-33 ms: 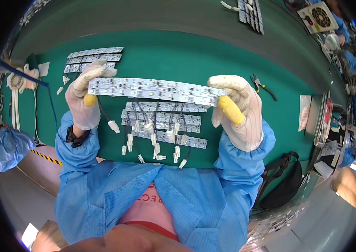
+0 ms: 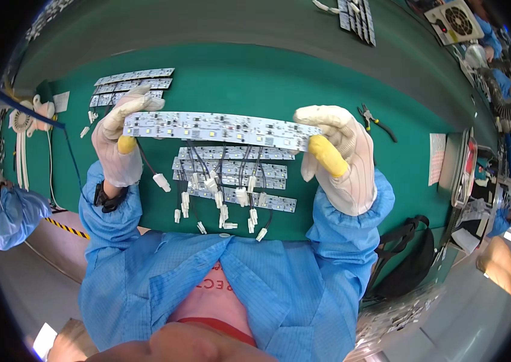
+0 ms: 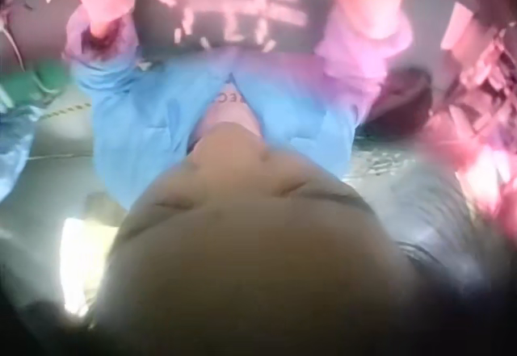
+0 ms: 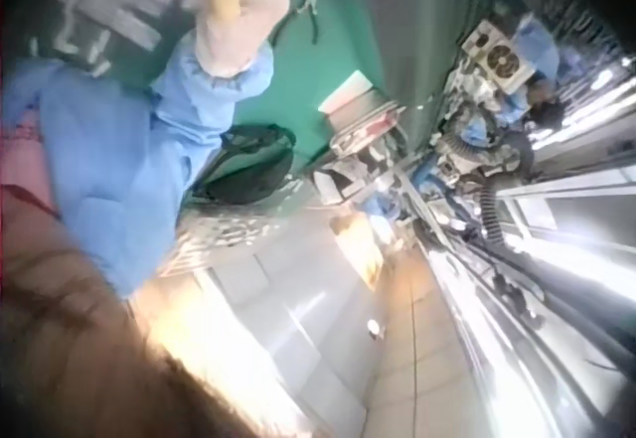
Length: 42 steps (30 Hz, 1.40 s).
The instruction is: Assembling and inspecting printed circuit boards, including using pliers to trim or adjust components.
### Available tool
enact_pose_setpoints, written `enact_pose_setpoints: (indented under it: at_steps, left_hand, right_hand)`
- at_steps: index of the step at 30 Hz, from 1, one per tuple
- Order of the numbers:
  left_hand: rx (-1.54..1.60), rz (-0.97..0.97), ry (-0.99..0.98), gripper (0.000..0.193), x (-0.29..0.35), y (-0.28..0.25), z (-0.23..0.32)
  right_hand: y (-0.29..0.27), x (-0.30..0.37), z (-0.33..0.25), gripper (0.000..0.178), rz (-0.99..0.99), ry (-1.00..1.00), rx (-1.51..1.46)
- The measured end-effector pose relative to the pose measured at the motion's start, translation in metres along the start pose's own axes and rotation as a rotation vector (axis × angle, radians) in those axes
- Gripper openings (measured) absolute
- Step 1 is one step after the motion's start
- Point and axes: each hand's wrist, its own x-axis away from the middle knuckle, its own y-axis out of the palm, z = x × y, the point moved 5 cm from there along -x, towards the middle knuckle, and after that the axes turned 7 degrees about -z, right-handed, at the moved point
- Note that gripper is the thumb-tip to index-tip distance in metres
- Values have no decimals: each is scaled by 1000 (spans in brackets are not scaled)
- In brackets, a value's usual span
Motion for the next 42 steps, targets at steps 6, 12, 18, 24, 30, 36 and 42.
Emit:
enact_pose_setpoints:
  at_steps: [6,12,18,24,30,36,42]
  left_hand:
    - [93,50,8,56,4,5,-5]
    - [98,85,-10,51,7,5,-10]
    - [69,120,-40,56,8,2,-18]
    - [-209,41,-269,49,-2,8,-8]
    - [-186,-33,-331,45,-1,5,-9]
    - [60,114,-180,44,4,7,-17]
    - [141,165,-35,43,13,-3,-25]
  right_hand:
    - [1,4,-4,29,58,-5,16]
    - [0,5,-5,34,32,14,-1]
    - [-1,7,-10,33,-24,35,131]
    - [7,4,-12,46,-75,47,95]
    - [4,4,-8,43,-96,27,23]
    - [2,5,-8,39,-88,4,65]
    - [2,6,-4,34,-62,-45,-13]
